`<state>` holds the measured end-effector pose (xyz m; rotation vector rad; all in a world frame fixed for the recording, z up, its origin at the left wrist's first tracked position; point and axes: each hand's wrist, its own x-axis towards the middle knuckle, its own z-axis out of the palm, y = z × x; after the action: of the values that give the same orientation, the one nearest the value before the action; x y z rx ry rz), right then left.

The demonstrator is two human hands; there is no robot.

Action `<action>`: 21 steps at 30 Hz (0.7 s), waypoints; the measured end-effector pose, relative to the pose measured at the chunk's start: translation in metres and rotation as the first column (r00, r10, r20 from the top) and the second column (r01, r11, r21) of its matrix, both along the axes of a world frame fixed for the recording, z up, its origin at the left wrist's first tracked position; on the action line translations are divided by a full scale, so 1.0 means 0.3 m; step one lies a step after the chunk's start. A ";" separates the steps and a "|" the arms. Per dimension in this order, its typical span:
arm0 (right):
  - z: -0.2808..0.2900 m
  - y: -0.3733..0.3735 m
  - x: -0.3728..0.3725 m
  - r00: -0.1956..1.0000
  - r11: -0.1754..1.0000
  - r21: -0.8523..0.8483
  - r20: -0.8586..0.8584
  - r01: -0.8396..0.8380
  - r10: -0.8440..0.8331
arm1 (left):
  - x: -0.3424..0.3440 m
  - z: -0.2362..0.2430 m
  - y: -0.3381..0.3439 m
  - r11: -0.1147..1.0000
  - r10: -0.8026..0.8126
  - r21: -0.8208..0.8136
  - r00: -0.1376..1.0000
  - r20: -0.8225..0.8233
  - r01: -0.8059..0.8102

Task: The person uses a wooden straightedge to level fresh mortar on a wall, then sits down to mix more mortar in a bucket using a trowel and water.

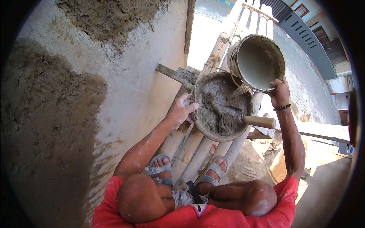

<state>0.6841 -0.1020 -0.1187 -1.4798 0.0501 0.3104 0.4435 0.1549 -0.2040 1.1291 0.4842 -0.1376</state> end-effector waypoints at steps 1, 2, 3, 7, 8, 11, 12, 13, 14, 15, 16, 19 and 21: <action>-0.007 0.010 0.027 0.999 1.000 0.010 -0.032 -0.003 0.004 | 0.000 0.001 0.000 1.000 -0.001 -0.006 1.000 -0.008 0.001; -0.024 0.022 0.054 0.998 1.000 0.021 -0.068 -0.006 0.007 | -0.001 0.003 0.003 1.000 -0.003 -0.010 1.000 -0.021 0.003; -0.033 0.035 0.080 0.994 1.000 0.027 -0.114 -0.003 0.006 | 0.001 0.008 0.004 1.000 -0.009 -0.018 1.000 -0.028 0.008; -0.165 0.062 0.235 0.958 0.997 0.069 -0.285 -0.019 0.038 | 0.014 0.012 -0.007 1.000 -0.002 -0.027 1.000 -0.010 0.002; -0.202 0.077 0.265 0.956 0.998 0.059 -0.293 0.014 0.004 | 0.018 0.016 -0.008 0.999 -0.007 -0.036 1.000 -0.015 0.006; -0.253 0.179 0.293 0.948 0.996 0.062 -0.315 0.062 -0.039 | 0.000 0.018 0.007 0.999 -0.001 -0.047 0.999 -0.042 -0.001; -0.282 0.198 0.313 0.950 0.996 0.058 -0.309 0.065 -0.044 | 0.000 0.018 0.011 0.999 -0.004 -0.053 0.999 -0.048 0.002; -0.306 0.209 0.331 0.952 0.996 0.053 -0.303 0.067 -0.048 | 0.001 0.020 0.012 0.999 0.002 -0.042 0.998 -0.061 -0.004; -0.322 0.221 0.327 0.958 0.996 0.027 -0.277 0.082 -0.071 | -0.003 0.022 0.006 0.999 0.011 -0.037 0.997 -0.082 -0.014; -0.333 0.213 0.345 0.945 0.997 0.040 -0.324 0.066 -0.050 | -0.001 0.025 0.003 0.999 0.019 -0.032 0.995 -0.103 -0.023; -0.339 0.196 0.377 0.929 0.997 0.054 -0.370 0.053 -0.029 | 0.005 0.030 0.003 0.999 0.024 -0.024 0.997 -0.080 -0.026; -0.305 0.184 0.383 0.911 0.997 -0.009 -0.408 -0.071 0.061 | 0.011 0.031 0.007 0.998 -0.009 -0.063 0.998 -0.068 0.005; -0.279 0.181 0.369 0.942 0.990 -0.096 -0.328 -0.101 0.064 | 0.013 0.009 0.014 0.996 -0.028 -0.087 0.998 -0.052 0.023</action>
<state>0.7949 -0.0476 -0.2024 -1.5310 0.2748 0.6272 0.4474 0.1591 -0.2012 1.0491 0.5067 -0.2094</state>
